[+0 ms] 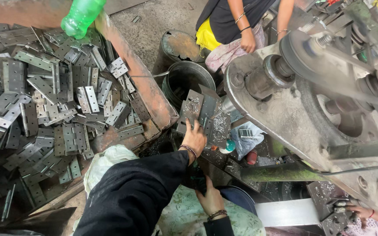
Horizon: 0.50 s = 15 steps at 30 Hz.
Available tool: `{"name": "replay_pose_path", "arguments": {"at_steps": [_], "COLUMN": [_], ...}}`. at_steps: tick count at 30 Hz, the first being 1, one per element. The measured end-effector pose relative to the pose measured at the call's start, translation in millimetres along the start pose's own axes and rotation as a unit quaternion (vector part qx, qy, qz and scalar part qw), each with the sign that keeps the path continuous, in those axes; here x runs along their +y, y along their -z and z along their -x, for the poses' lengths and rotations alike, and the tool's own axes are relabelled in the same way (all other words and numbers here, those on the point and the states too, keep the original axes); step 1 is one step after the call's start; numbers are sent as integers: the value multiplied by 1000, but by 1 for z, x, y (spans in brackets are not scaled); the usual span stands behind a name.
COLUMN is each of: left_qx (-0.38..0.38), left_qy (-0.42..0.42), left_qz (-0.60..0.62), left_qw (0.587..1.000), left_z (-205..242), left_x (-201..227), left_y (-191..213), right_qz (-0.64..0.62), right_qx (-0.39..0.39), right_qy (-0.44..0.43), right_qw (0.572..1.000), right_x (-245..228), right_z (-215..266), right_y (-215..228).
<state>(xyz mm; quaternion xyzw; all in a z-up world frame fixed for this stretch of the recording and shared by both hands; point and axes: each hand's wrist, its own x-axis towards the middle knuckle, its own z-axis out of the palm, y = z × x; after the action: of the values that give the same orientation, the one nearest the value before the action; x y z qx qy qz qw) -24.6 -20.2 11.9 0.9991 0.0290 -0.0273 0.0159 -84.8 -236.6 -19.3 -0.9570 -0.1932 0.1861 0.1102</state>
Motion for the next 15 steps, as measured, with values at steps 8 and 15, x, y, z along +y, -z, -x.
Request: {"name": "replay_pose_path", "arguments": {"at_steps": [8,15], "left_qx": [20,49], "left_qy": [14,18], "left_qz": [14,22], "left_qw": [1000,998], "left_z": [-9,-16], "left_x": [-4,-6], "left_y": [-3,-19], "right_qz": [29,-19], "right_qx": [-13,57], "right_qy": [-30,21], "right_qw": [999,998], "right_x": [5,48], "right_z": [-11,-10], "right_y": [5,-95]}}
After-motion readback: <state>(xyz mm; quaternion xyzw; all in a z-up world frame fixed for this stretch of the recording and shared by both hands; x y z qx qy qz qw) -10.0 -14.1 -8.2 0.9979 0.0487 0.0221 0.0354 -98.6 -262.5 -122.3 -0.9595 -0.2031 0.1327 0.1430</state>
